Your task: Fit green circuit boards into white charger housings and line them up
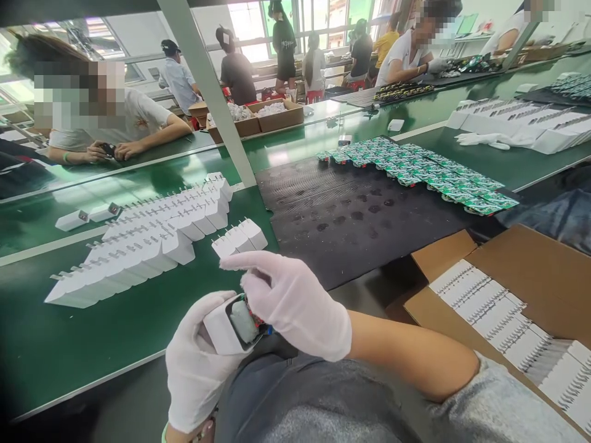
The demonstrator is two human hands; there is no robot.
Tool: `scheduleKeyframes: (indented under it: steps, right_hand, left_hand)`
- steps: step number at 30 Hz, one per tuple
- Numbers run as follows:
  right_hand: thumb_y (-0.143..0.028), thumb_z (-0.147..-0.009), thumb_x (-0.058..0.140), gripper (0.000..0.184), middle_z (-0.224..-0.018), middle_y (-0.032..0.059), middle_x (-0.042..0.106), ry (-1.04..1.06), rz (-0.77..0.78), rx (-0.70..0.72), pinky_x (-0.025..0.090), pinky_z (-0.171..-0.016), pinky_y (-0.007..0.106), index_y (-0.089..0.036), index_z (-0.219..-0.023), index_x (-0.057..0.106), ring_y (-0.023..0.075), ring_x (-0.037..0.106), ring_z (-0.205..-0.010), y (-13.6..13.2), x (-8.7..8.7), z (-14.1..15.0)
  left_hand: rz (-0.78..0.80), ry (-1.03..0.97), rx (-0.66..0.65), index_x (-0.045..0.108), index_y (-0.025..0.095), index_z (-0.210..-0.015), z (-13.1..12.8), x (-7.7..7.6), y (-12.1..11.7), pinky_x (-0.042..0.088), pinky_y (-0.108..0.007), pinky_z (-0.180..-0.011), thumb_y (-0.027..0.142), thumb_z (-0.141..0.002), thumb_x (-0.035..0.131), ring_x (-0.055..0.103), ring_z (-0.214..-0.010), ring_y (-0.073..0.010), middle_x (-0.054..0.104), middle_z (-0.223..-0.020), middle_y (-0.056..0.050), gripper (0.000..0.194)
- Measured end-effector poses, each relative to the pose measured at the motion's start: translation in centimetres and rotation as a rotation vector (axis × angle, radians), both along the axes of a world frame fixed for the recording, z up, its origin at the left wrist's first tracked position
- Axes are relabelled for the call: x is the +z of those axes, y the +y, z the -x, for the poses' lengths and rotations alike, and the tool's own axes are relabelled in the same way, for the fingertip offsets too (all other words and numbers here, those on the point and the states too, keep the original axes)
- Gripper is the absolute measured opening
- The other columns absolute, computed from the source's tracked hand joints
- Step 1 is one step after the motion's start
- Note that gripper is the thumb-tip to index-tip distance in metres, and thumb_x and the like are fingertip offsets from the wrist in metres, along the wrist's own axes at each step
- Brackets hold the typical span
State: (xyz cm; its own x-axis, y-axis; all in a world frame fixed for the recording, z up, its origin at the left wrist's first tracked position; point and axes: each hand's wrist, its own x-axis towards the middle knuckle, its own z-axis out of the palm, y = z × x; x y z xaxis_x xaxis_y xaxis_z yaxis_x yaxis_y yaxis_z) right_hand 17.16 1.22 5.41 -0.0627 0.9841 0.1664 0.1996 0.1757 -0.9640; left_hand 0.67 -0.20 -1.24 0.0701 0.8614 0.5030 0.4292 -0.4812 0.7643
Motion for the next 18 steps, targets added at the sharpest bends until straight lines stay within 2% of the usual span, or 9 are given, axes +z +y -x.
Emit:
scheduleKeyframes:
  steps: [5, 7, 9, 11, 13, 15, 18]
  right_hand:
    - [-0.018, -0.087, 0.041, 0.036, -0.09, 0.0008, 0.071, -0.074, -0.186, 0.06, 0.05, -0.072, 0.025, -0.022, -0.107, 0.07, 0.0126, 0.062, -0.073, -0.6, -0.3, 0.2]
    - [-0.02, -0.088, 0.04, 0.038, -0.093, 0.002, 0.071, -0.104, -0.144, 0.091, 0.05, -0.075, 0.027, -0.021, -0.112, 0.068, 0.0143, 0.063, -0.077, -0.5, -0.7, 0.2]
    - [-0.024, -0.089, 0.04, 0.041, -0.097, 0.0043, 0.07, -0.161, -0.031, 0.119, 0.05, -0.079, 0.032, -0.02, -0.123, 0.062, 0.0175, 0.063, -0.081, -0.3, -1.1, 0.1]
    - [-0.036, -0.093, 0.04, 0.046, -0.107, 0.0081, 0.067, -0.193, 0.033, 0.183, 0.047, -0.088, 0.039, -0.018, -0.134, 0.051, 0.0226, 0.062, -0.094, -0.1, -1.6, 0.1]
    - [-0.051, -0.096, 0.036, 0.055, -0.111, 0.0097, 0.065, -0.084, 0.051, 0.298, 0.045, -0.092, 0.04, -0.017, -0.138, 0.046, 0.0238, 0.06, -0.1, -0.2, -2.1, 0.2]
    - [-0.061, -0.095, 0.03, 0.061, -0.112, 0.0089, 0.063, 0.148, 0.119, 0.44, 0.046, -0.091, 0.037, -0.019, -0.138, 0.043, 0.0223, 0.059, -0.102, -0.4, -2.4, 0.3]
    - [-0.068, -0.089, 0.04, 0.064, -0.118, 0.0079, 0.058, 0.479, 0.246, 0.591, 0.047, -0.091, 0.035, -0.022, -0.132, 0.047, 0.0224, 0.057, -0.108, -0.9, -2.5, 0.5]
  left_hand:
    - [0.039, -0.023, -0.018, 0.058, 0.019, -0.102, 0.1, 0.0, -0.1, 0.06, -0.029, -0.079, 0.025, -0.063, 0.08, 0.068, -0.093, -0.0221, 0.068, -0.102, -0.008, 0.045]
    - [0.052, -0.022, -0.017, 0.058, 0.019, -0.101, 0.0, 0.0, -0.1, 0.06, -0.029, -0.078, 0.027, -0.061, 0.081, 0.069, -0.09, -0.0219, 0.069, -0.1, -0.008, 0.048]
    - [0.035, -0.022, -0.026, 0.057, 0.02, -0.101, -0.2, 0.1, 0.0, 0.06, -0.029, -0.078, 0.027, -0.059, 0.082, 0.069, -0.089, -0.0213, 0.069, -0.101, -0.007, 0.05]
    - [0.008, -0.03, -0.055, 0.055, 0.021, -0.102, -0.5, 0.2, 0.1, 0.06, -0.029, -0.082, 0.025, -0.059, 0.082, 0.068, -0.096, -0.0222, 0.069, -0.103, -0.006, 0.051]
    - [-0.012, -0.044, -0.099, 0.053, 0.023, -0.103, -0.7, 0.3, 0.0, 0.057, -0.033, -0.09, 0.021, -0.061, 0.081, 0.063, -0.11, -0.0242, 0.07, -0.103, -0.005, 0.051]
    - [-0.003, -0.046, -0.128, 0.051, 0.024, -0.104, -0.8, 0.3, 0.0, 0.055, -0.035, -0.094, 0.019, -0.061, 0.079, 0.057, -0.119, -0.0256, 0.07, -0.101, -0.004, 0.051]
    - [0.014, -0.046, -0.121, 0.052, 0.025, -0.104, -0.7, 0.3, -0.1, 0.054, -0.038, -0.096, 0.019, -0.061, 0.08, 0.053, -0.124, -0.0274, 0.07, -0.101, -0.004, 0.052]
